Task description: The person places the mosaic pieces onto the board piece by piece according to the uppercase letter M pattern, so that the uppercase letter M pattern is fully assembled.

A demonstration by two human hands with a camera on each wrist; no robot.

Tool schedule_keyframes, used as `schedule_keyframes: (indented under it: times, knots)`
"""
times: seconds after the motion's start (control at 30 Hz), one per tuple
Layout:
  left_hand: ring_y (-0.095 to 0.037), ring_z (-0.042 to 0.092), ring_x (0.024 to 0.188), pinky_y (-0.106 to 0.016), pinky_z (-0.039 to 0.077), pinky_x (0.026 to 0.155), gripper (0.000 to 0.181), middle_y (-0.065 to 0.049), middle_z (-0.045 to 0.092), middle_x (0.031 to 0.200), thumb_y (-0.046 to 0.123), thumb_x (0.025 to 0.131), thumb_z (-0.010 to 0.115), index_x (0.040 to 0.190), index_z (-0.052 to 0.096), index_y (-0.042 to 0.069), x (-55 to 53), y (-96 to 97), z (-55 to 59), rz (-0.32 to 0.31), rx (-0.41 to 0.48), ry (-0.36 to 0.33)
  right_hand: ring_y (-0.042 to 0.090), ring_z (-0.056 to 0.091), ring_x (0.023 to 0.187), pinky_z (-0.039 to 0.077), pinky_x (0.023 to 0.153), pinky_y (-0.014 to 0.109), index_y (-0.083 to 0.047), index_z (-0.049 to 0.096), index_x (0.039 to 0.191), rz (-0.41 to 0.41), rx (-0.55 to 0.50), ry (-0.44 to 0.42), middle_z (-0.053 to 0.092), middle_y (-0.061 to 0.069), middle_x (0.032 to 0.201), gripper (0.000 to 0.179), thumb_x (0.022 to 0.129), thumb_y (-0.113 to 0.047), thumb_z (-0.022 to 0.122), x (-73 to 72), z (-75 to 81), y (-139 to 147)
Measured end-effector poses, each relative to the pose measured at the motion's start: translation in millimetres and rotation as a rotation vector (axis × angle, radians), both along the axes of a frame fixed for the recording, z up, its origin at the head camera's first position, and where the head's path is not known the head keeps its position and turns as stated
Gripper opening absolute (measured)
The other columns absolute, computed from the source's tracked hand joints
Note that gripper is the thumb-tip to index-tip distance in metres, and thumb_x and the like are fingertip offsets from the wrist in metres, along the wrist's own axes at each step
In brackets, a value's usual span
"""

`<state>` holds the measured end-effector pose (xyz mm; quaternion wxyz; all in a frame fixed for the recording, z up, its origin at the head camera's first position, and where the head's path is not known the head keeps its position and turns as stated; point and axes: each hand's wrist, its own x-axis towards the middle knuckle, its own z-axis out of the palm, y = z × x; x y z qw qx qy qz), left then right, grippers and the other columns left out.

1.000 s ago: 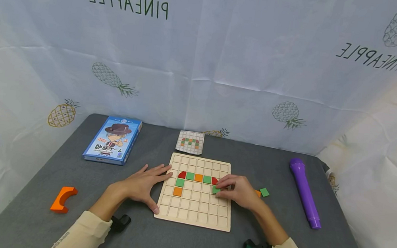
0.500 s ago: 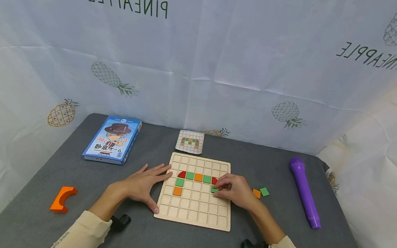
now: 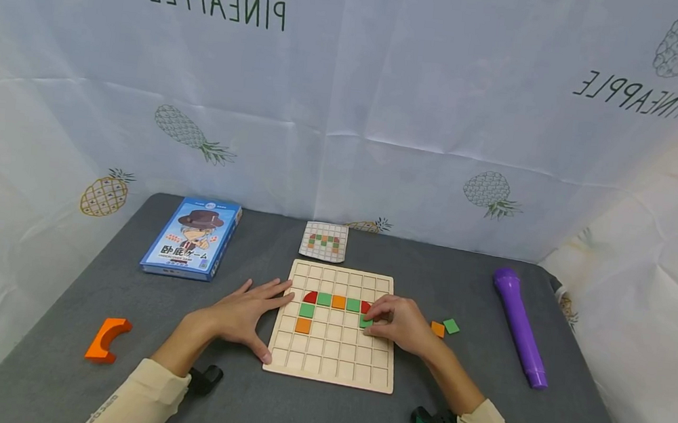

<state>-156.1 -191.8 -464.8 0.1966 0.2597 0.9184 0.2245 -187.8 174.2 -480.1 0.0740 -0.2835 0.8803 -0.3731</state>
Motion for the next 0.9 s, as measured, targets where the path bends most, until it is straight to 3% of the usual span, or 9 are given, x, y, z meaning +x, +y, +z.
schedule_keyframes:
  times: [0.9]
  knots:
    - [-0.038, 0.015, 0.161, -0.075, 0.006, 0.122, 0.122, -0.009, 0.018, 0.173, 0.060, 0.063, 0.091, 0.161, 0.033, 0.014, 1.0, 1.1, 2.4, 0.007, 0.005, 0.001, 0.006, 0.060, 0.083, 0.052, 0.071, 0.020, -0.017, 0.082, 0.090, 0.020, -0.003, -0.003, 0.070, 0.000, 0.101, 0.012, 0.079, -0.016, 0.088, -0.7, 0.6, 1.3]
